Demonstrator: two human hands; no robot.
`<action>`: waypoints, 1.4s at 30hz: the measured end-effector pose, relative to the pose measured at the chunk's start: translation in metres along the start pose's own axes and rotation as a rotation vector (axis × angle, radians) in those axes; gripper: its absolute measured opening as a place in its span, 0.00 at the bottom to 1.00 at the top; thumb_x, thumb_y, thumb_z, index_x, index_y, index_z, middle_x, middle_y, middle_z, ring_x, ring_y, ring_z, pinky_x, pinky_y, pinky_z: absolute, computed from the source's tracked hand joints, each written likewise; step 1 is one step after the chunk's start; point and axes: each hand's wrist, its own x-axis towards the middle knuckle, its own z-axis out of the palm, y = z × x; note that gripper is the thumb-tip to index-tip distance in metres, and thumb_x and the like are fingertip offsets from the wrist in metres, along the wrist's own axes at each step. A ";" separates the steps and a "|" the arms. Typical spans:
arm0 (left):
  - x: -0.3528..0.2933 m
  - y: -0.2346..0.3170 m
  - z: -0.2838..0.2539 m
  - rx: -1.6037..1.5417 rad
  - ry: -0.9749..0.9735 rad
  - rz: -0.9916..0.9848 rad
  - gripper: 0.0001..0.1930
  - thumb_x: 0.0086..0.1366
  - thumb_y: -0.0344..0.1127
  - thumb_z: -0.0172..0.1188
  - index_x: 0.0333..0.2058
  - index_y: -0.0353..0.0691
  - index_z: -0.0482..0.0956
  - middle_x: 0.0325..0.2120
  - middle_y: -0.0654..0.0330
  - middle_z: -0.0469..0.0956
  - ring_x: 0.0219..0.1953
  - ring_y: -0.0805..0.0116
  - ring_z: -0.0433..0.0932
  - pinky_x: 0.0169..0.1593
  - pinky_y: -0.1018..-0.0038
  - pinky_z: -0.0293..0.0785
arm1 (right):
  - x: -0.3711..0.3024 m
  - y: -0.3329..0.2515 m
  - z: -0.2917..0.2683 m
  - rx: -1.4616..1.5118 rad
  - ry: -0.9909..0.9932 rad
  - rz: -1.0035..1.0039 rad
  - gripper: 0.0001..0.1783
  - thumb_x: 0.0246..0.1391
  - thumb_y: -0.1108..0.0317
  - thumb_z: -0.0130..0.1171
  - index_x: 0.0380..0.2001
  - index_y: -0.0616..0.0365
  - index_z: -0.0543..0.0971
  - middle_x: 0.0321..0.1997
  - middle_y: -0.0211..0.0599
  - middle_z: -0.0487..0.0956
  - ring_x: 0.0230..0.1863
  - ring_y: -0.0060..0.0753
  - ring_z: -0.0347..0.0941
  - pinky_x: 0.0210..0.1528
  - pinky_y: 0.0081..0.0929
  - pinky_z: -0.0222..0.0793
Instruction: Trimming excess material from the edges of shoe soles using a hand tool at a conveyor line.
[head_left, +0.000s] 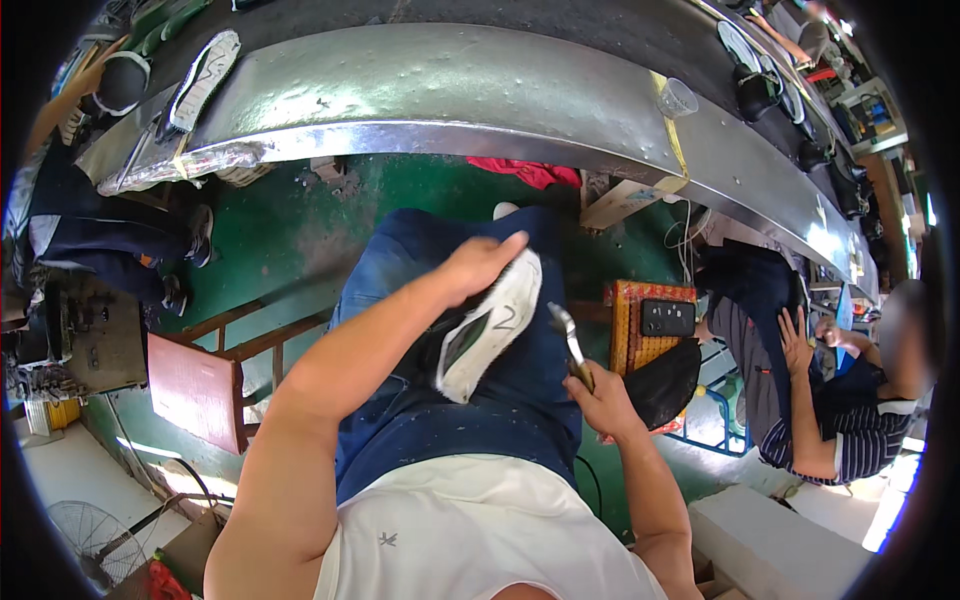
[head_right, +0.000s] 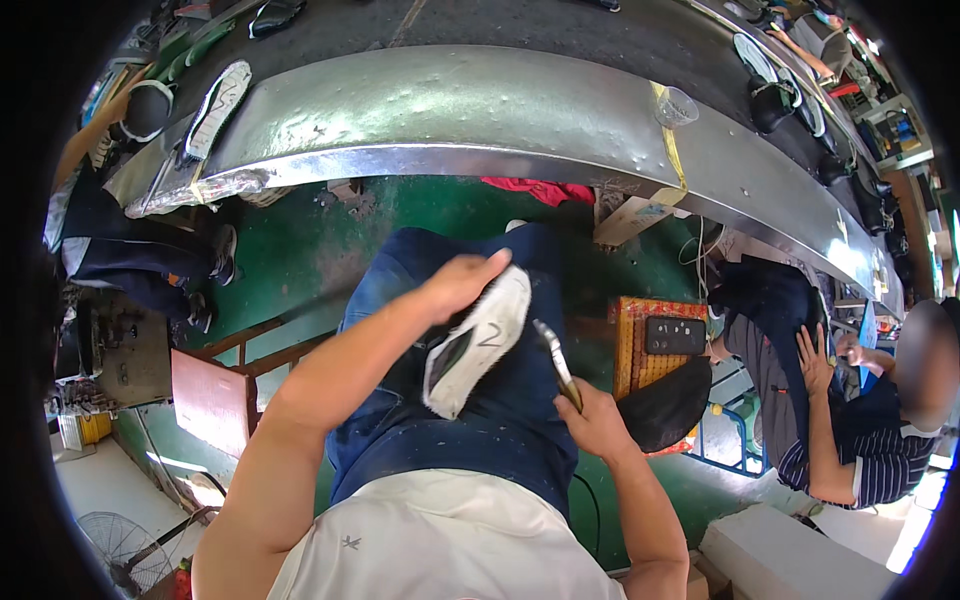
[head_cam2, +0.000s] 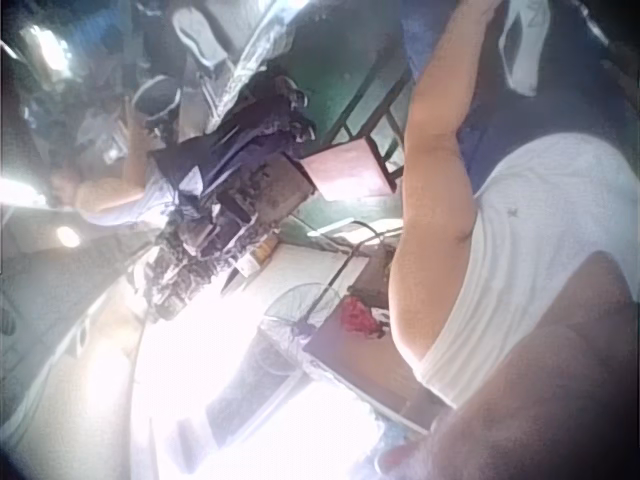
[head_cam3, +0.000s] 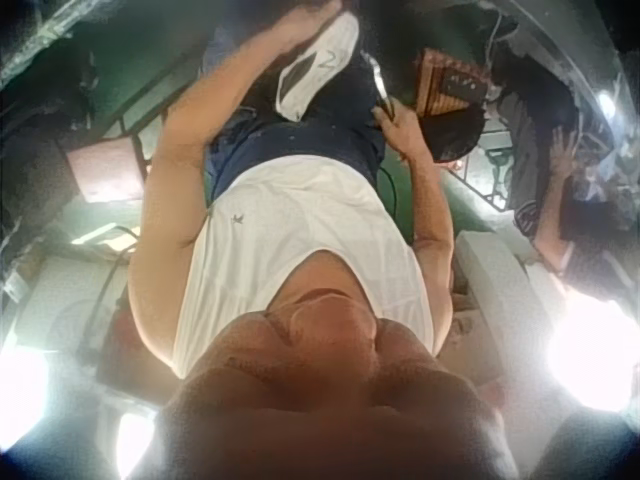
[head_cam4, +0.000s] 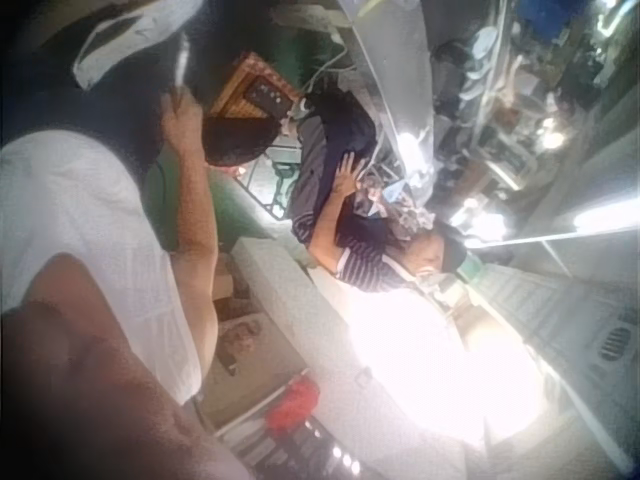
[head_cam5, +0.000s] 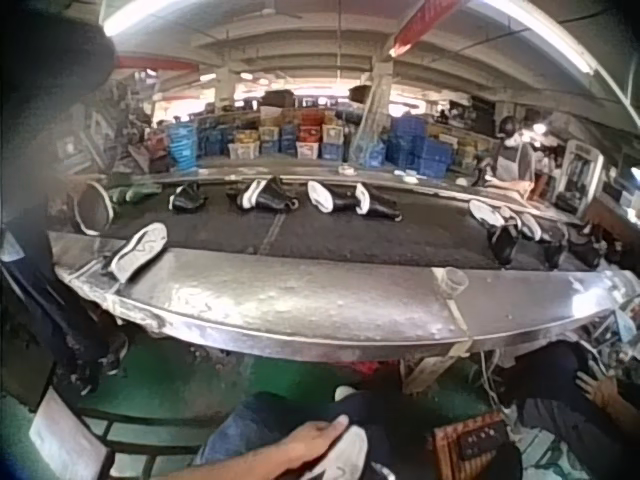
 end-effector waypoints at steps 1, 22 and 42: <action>-0.002 -0.033 0.011 -0.083 -0.011 -0.042 0.36 0.75 0.63 0.45 0.53 0.29 0.78 0.46 0.42 0.83 0.50 0.53 0.81 0.56 0.62 0.74 | -0.003 -0.007 -0.006 0.006 0.006 0.003 0.22 0.62 0.66 0.60 0.56 0.64 0.73 0.39 0.50 0.81 0.38 0.46 0.80 0.42 0.38 0.75; -0.056 -0.096 0.035 0.318 0.183 0.280 0.30 0.78 0.46 0.38 0.67 0.27 0.63 0.63 0.37 0.68 0.67 0.41 0.65 0.70 0.51 0.56 | 0.096 -0.112 -0.076 -0.275 -0.865 0.357 0.24 0.63 0.52 0.59 0.45 0.66 0.78 0.33 0.54 0.82 0.41 0.61 0.80 0.48 0.48 0.74; -0.022 -0.067 -0.009 0.318 -0.278 0.194 0.61 0.53 0.57 0.74 0.74 0.37 0.45 0.68 0.42 0.59 0.73 0.42 0.53 0.74 0.48 0.43 | 0.180 0.035 -0.057 -0.512 -0.413 -0.682 0.22 0.47 0.63 0.70 0.46 0.55 0.79 0.43 0.40 0.84 0.47 0.47 0.81 0.50 0.44 0.75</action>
